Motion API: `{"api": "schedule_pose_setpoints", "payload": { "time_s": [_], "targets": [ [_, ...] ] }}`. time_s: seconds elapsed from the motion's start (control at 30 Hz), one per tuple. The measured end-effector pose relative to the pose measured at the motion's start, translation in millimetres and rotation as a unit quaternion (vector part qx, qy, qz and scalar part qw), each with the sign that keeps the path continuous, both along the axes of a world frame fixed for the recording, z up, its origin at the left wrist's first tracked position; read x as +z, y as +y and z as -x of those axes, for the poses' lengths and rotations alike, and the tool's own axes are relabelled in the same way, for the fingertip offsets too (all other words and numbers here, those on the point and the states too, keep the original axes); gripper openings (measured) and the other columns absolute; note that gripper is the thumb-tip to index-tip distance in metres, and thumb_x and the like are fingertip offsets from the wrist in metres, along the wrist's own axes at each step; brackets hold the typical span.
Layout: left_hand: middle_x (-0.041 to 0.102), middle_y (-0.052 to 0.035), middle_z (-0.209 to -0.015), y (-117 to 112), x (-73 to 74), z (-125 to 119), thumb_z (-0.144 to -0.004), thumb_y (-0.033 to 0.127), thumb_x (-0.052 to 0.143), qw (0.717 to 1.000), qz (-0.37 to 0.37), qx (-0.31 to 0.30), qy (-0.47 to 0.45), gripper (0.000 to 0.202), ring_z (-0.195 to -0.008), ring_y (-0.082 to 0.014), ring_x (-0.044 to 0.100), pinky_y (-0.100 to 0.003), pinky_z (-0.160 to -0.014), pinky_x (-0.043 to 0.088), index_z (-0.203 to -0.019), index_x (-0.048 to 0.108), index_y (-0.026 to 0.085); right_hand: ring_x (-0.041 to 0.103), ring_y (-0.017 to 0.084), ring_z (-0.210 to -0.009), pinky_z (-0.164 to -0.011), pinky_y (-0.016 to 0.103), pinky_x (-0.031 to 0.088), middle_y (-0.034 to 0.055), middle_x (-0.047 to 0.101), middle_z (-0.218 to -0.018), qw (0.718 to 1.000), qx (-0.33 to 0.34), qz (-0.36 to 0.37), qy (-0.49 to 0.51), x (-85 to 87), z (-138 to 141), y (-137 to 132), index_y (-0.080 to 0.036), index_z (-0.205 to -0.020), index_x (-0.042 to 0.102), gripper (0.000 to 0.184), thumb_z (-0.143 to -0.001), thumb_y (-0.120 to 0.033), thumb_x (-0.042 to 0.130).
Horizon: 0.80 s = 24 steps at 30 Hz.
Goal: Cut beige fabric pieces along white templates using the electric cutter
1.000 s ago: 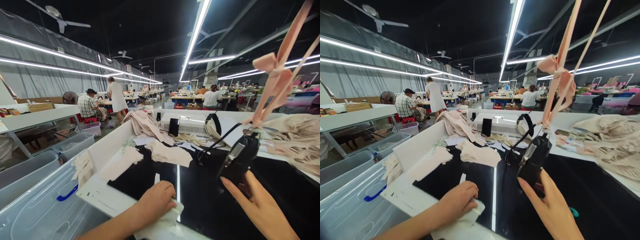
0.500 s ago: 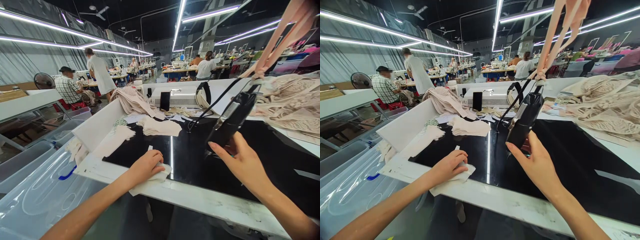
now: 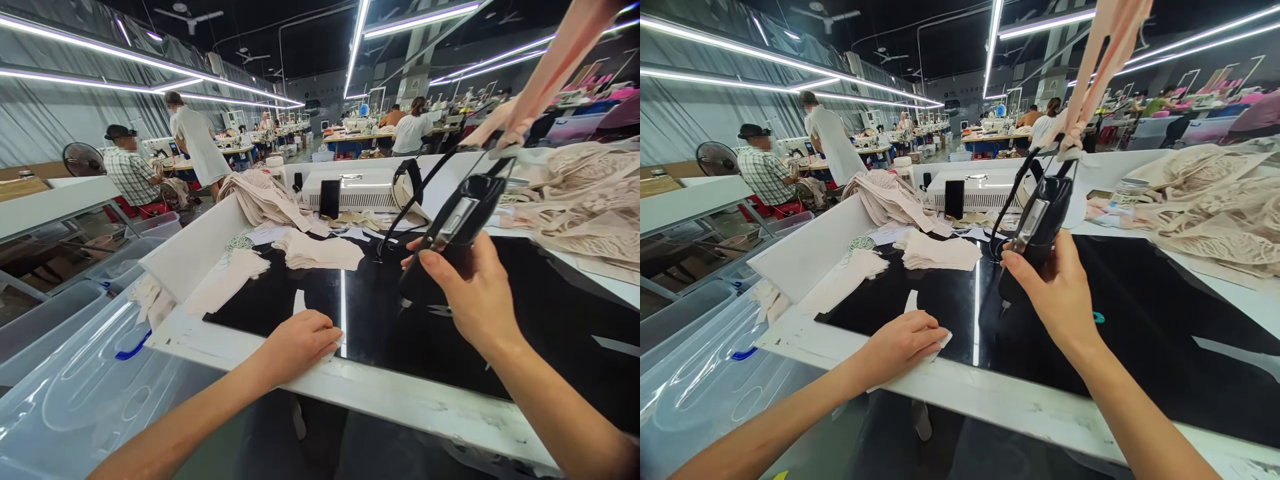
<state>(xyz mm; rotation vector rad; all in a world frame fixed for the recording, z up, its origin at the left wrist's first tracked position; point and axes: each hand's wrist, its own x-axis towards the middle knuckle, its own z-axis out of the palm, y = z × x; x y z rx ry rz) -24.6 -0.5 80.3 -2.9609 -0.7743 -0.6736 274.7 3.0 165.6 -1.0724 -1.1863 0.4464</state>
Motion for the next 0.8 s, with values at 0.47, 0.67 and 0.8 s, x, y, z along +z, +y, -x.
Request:
{"api": "schedule_pose_setpoints", "payload": {
  "time_s": [0.47, 0.67, 0.8],
  "targets": [
    [0.078, -0.0077, -0.110, -13, -3.4, 0, -0.121, 0.023, 0.062, 0.997, -0.074, -0.014, 0.008, 0.016, -0.102, -0.0219, 0.078, -0.042, -0.108, 0.068, -0.129, 0.074, 0.017, 0.070, 0.014, -0.065, -0.063, 0.029, 0.063, -0.0069, 0.075, -0.091, 0.974, 0.124, -0.112, 0.152, -29.2, 85, -6, -0.029, -0.113, 0.059, 0.042, -0.097, -0.040, 0.096],
    [0.078, -0.0082, -0.111, -15, -3.8, -2, -0.121, 0.019, 0.059, 0.997, -0.074, -0.015, -0.017, 0.019, -0.105, -0.0218, 0.080, -0.040, -0.109, 0.068, -0.131, 0.075, 0.015, 0.069, 0.015, -0.064, -0.060, 0.029, 0.062, -0.0075, 0.073, -0.091, 0.974, 0.116, -0.102, 0.165, -31.1, 96, -3, -0.030, -0.115, 0.058, 0.040, -0.096, -0.036, 0.092],
    [0.079, -0.0081, -0.111, -17, -2.3, -2, -0.123, 0.021, 0.058, 0.997, -0.074, -0.012, -0.030, 0.020, -0.104, -0.0216, 0.080, -0.038, -0.106, 0.068, -0.130, 0.075, 0.016, 0.067, 0.015, -0.064, -0.053, 0.027, 0.059, -0.0074, 0.073, -0.090, 0.975, 0.118, -0.089, 0.164, -30.4, 101, -5, -0.032, -0.113, 0.056, 0.036, -0.095, -0.030, 0.086]
  ]
}}
